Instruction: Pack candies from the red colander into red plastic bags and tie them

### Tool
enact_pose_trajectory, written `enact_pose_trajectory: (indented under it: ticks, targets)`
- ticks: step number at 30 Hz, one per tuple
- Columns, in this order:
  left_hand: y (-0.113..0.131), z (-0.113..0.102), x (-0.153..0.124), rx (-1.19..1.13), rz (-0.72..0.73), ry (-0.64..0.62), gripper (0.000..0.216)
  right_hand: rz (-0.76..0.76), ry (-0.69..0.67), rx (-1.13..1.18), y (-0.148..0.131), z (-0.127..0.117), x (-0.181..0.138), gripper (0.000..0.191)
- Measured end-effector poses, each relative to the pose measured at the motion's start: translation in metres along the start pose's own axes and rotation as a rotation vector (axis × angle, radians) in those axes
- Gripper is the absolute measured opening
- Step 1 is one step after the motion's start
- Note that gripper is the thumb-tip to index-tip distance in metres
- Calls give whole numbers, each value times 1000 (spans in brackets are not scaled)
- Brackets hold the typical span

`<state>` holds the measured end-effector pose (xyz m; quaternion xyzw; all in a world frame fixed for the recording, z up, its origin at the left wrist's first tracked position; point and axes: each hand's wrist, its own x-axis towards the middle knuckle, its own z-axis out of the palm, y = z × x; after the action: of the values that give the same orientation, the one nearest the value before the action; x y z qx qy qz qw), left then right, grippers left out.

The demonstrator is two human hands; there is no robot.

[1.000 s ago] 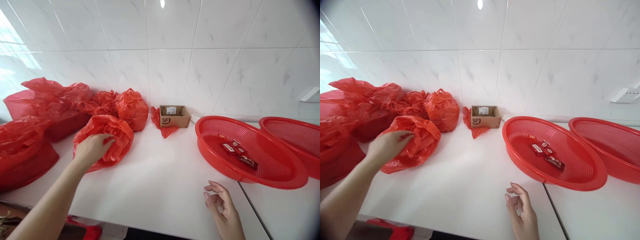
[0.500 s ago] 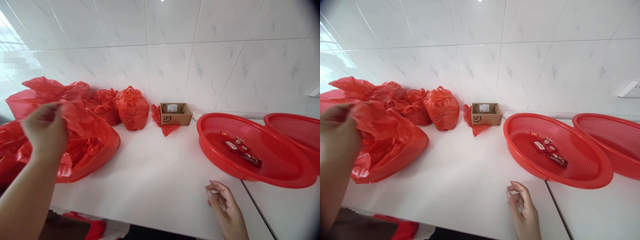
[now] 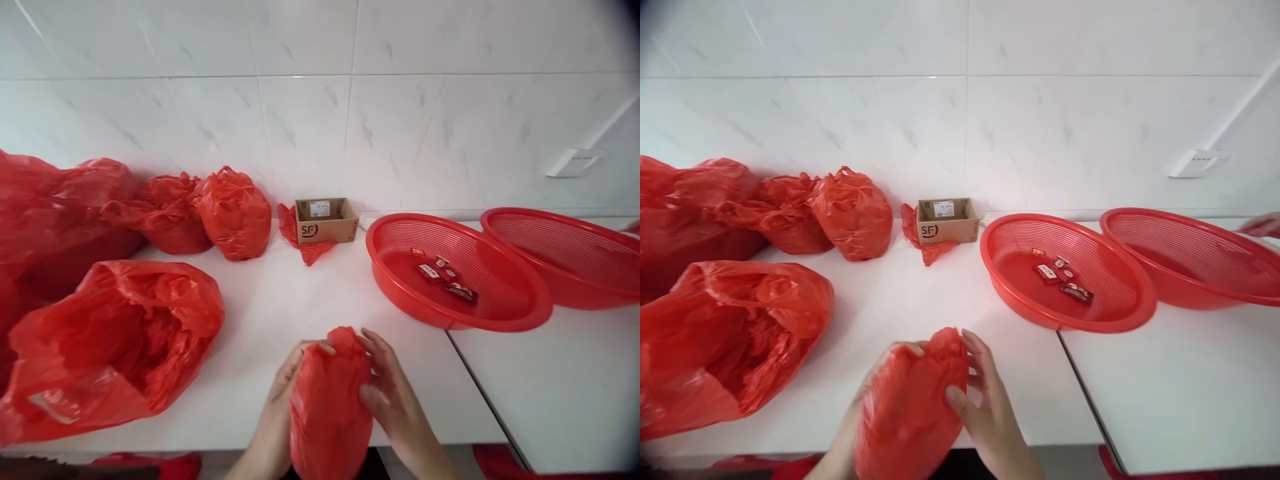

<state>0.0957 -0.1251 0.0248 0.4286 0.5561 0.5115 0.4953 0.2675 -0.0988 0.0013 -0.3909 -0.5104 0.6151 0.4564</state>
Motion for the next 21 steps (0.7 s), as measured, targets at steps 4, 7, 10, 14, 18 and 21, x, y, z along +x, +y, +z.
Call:
enact_pose_trajectory:
  ticks: [4, 7, 10, 14, 18, 21]
  targets:
    - [-14, 1, -7, -106, -49, -301, 55, 21, -74, 73, -3, 1, 5, 31]
    - [-9, -12, -3, 164, 50, -347, 51, 37, 47, 256, 2, -8, 10, 31]
    - [-15, -16, 5, 429, 215, -311, 57, 98, -35, 507, 3, -9, 10, 37]
    - [-27, -12, 15, 555, 274, -212, 69, 149, -103, 683, 0, -4, 4, 37]
    - [-19, -23, 23, 678, 134, -159, 58, 85, 9, 731, -2, -21, 10, 38]
    - [-9, -51, 29, 639, 111, 23, 42, 44, 222, 690, -2, -52, 18, 38]
